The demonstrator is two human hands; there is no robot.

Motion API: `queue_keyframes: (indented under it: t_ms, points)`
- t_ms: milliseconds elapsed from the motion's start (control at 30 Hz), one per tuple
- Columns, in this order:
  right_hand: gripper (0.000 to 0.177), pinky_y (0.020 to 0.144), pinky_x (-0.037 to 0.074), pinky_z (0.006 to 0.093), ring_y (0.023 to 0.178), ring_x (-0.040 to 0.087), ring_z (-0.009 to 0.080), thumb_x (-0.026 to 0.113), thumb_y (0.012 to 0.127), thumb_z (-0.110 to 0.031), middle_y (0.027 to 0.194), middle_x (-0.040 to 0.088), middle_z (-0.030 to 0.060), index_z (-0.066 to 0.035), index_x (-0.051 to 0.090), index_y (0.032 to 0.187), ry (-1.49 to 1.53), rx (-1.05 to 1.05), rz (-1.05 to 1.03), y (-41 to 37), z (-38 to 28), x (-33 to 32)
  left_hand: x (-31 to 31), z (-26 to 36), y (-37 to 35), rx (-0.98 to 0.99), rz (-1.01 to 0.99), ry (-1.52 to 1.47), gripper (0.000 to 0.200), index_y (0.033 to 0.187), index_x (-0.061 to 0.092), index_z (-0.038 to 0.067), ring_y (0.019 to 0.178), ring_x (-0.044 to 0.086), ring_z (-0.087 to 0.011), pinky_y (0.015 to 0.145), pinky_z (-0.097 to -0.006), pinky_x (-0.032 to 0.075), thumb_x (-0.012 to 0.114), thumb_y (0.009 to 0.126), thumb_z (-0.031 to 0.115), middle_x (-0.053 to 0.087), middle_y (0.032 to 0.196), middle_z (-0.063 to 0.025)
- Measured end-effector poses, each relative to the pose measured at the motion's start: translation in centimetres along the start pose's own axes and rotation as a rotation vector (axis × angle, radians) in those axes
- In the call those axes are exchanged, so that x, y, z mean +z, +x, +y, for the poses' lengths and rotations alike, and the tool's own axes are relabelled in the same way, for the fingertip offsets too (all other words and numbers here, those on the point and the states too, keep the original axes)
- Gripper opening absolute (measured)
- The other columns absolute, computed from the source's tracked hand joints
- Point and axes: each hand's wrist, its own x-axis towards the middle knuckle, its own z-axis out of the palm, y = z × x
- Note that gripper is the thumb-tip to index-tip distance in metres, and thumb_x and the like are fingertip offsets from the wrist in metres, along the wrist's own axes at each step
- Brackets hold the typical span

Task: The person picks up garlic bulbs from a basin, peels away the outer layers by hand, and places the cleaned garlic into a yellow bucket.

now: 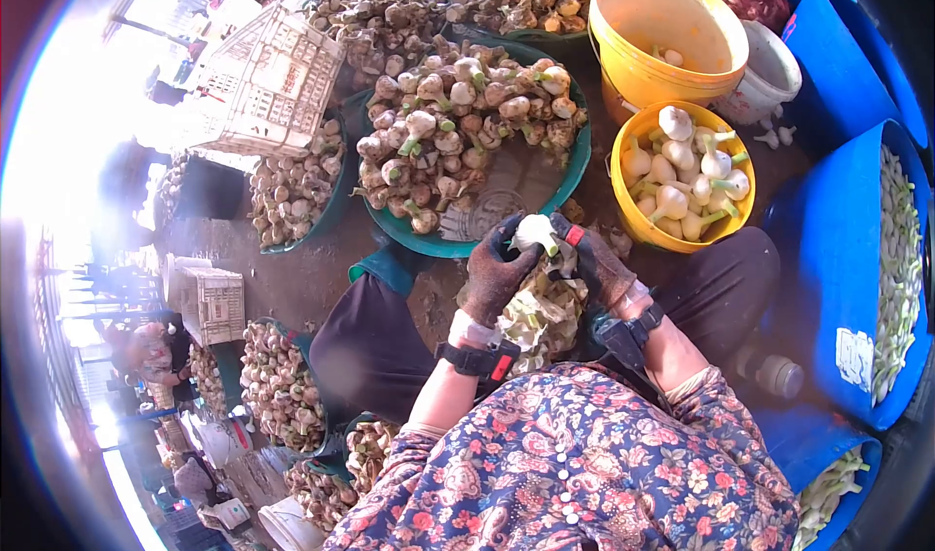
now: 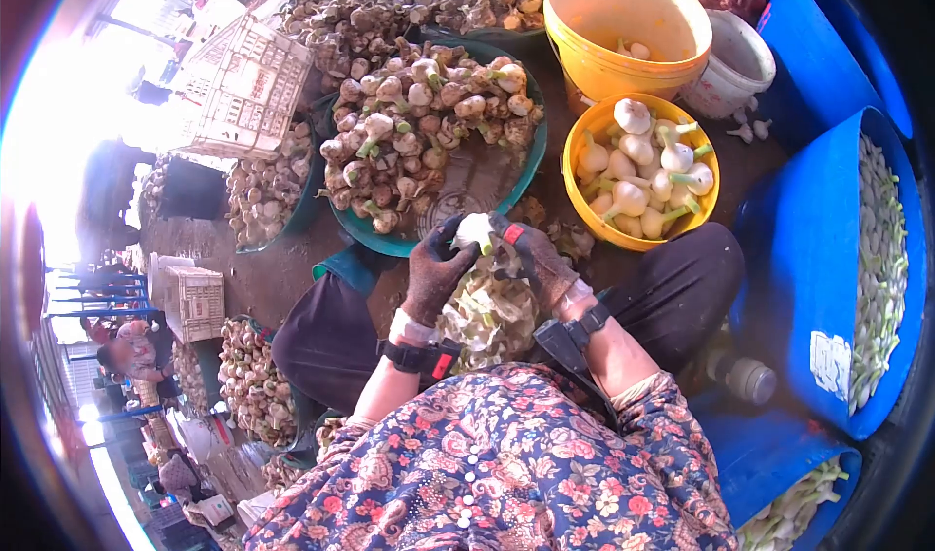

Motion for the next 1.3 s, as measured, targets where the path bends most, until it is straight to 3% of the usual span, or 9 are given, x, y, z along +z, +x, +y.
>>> queue_keyframes:
  t_ms: [67,167,333,567,700,1033,1133,1267,1300]
  points:
    - [0.036,0.075,0.048,0.0261,0.086,0.055,0.0112,0.053,0.091,-0.033,0.105,0.060,0.0024,-0.007,0.059,0.115,-0.274,-0.232,-0.077,0.7,0.5,0.3,-0.6,1.0,-0.1,0.095,-0.107,0.138,0.046,0.120,0.056,-0.001,0.095,0.061,-0.0131,0.083,-0.0267,0.050,0.069,0.076,0.006,0.063,0.108,-0.0089]
    - [0.035,0.082,0.048,0.0291,0.095,0.055,0.0132,0.058,0.088,-0.016,0.111,0.059,0.0026,-0.008,0.055,0.122,-0.210,0.136,-0.119,0.9,0.2,-0.7,-1.2,3.8,-0.9,0.040,-0.225,0.236,0.042,0.117,0.058,-0.002,0.095,0.061,-0.0118,0.084,-0.0274,0.049,0.065,0.075,0.000,0.064,0.107,-0.0088]
    - [0.052,0.094,0.042,0.0316,0.111,0.053,0.0179,0.071,0.077,-0.009,0.122,0.056,0.0071,-0.006,0.051,0.125,-0.047,-0.015,-0.274,0.4,1.9,-1.3,-2.8,0.3,-0.2,-0.029,-0.120,-0.074,0.041,0.119,0.056,-0.003,0.099,0.059,-0.0134,0.089,-0.0267,0.046,0.057,0.078,-0.007,0.063,0.110,-0.0085]
    - [0.044,0.083,0.049,0.0290,0.099,0.057,0.0150,0.067,0.083,-0.028,0.110,0.060,0.0063,-0.005,0.056,0.118,0.107,0.126,-0.032,0.0,-0.4,1.3,-1.6,1.0,-1.2,0.014,0.046,0.023,0.039,0.117,0.055,-0.005,0.094,0.061,-0.0133,0.082,-0.0251,0.048,0.066,0.081,0.004,0.064,0.107,-0.0115]
    - [0.041,0.078,0.048,0.0250,0.090,0.056,0.0096,0.059,0.088,-0.034,0.101,0.059,0.0012,-0.003,0.057,0.115,-0.317,-0.068,-0.003,0.1,-0.1,1.5,-1.1,0.8,-1.0,0.021,0.093,0.225,0.028,0.107,0.062,-0.003,0.088,0.062,-0.0115,0.079,-0.0249,0.048,0.065,0.079,0.003,0.068,0.096,-0.0106]
    - [0.040,0.078,0.050,0.0283,0.088,0.060,0.0161,0.062,0.087,-0.034,0.096,0.062,0.0061,-0.001,0.057,0.109,0.618,0.039,-0.015,2.5,2.9,-0.9,0.4,1.1,-3.4,-0.190,-0.059,0.585,0.043,0.113,0.058,-0.002,0.093,0.061,-0.0159,0.083,-0.0285,0.047,0.069,0.076,0.016,0.066,0.101,-0.0109]
    - [0.040,0.078,0.050,0.0295,0.087,0.060,0.0168,0.061,0.087,-0.035,0.098,0.062,0.0059,-0.003,0.057,0.111,-0.648,-0.614,0.180,0.2,1.5,0.3,0.7,0.1,-2.9,0.000,0.076,0.267,0.058,0.125,0.049,-0.002,0.099,0.059,-0.0173,0.084,-0.0307,0.047,0.072,0.075,0.019,0.061,0.108,-0.0121]
    - [0.049,0.078,0.051,0.0287,0.086,0.060,0.0172,0.060,0.085,-0.045,0.100,0.062,0.0058,-0.005,0.057,0.113,0.508,0.145,0.022,1.7,2.5,-0.3,1.0,1.2,-1.9,0.176,0.020,0.517,0.064,0.131,0.042,-0.002,0.103,0.056,-0.0179,0.089,-0.0312,0.046,0.073,0.078,0.016,0.055,0.115,-0.0128]
    - [0.049,0.075,0.050,0.0278,0.084,0.060,0.0162,0.059,0.086,-0.046,0.098,0.061,0.0055,-0.005,0.057,0.113,0.348,0.135,0.065,1.7,2.4,-0.3,1.3,0.0,-1.3,0.102,-0.062,0.048,0.061,0.130,0.042,-0.003,0.105,0.055,-0.0169,0.092,-0.0303,0.046,0.071,0.079,0.009,0.054,0.118,-0.0109]
